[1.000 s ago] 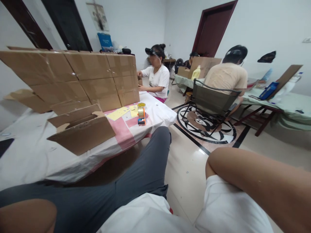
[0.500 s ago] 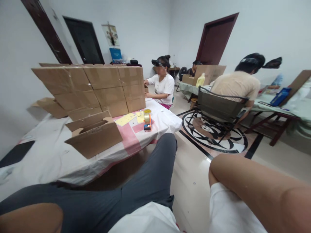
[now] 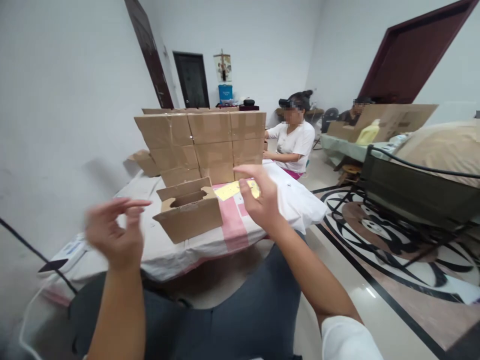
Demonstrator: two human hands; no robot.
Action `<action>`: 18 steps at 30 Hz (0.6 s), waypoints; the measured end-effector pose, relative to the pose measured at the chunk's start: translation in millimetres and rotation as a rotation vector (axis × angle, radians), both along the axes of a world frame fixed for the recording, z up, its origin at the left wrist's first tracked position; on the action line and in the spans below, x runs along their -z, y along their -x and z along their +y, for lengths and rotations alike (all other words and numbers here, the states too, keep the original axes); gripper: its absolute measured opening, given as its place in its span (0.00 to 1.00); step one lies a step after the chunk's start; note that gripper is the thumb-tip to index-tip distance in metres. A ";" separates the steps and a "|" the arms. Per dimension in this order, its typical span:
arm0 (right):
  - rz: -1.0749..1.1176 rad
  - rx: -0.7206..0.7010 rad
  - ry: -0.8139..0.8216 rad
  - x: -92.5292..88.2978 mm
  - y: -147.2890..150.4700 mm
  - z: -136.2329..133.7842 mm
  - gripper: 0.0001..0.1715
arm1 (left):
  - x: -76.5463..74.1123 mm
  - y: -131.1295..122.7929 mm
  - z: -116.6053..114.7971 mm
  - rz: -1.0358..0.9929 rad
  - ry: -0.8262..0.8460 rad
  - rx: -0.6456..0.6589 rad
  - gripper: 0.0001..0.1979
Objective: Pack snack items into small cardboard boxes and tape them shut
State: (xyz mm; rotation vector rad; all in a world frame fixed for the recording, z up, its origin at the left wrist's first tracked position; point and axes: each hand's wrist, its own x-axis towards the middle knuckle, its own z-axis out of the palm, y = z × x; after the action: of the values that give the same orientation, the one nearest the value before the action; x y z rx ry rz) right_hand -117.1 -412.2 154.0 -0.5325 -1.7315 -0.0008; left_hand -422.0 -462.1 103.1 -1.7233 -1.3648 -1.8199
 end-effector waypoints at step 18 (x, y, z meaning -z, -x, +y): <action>0.009 -0.603 0.844 162.7 101.9 172.9 0.31 | 76.3 49.0 116.1 0.392 0.613 -0.344 0.37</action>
State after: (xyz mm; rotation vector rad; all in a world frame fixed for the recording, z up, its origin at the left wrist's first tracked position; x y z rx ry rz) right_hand -219.0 -239.2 -8.7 -0.5773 -1.7769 1.1929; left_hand -470.9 -346.1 26.8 -1.8207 -2.0018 -0.8664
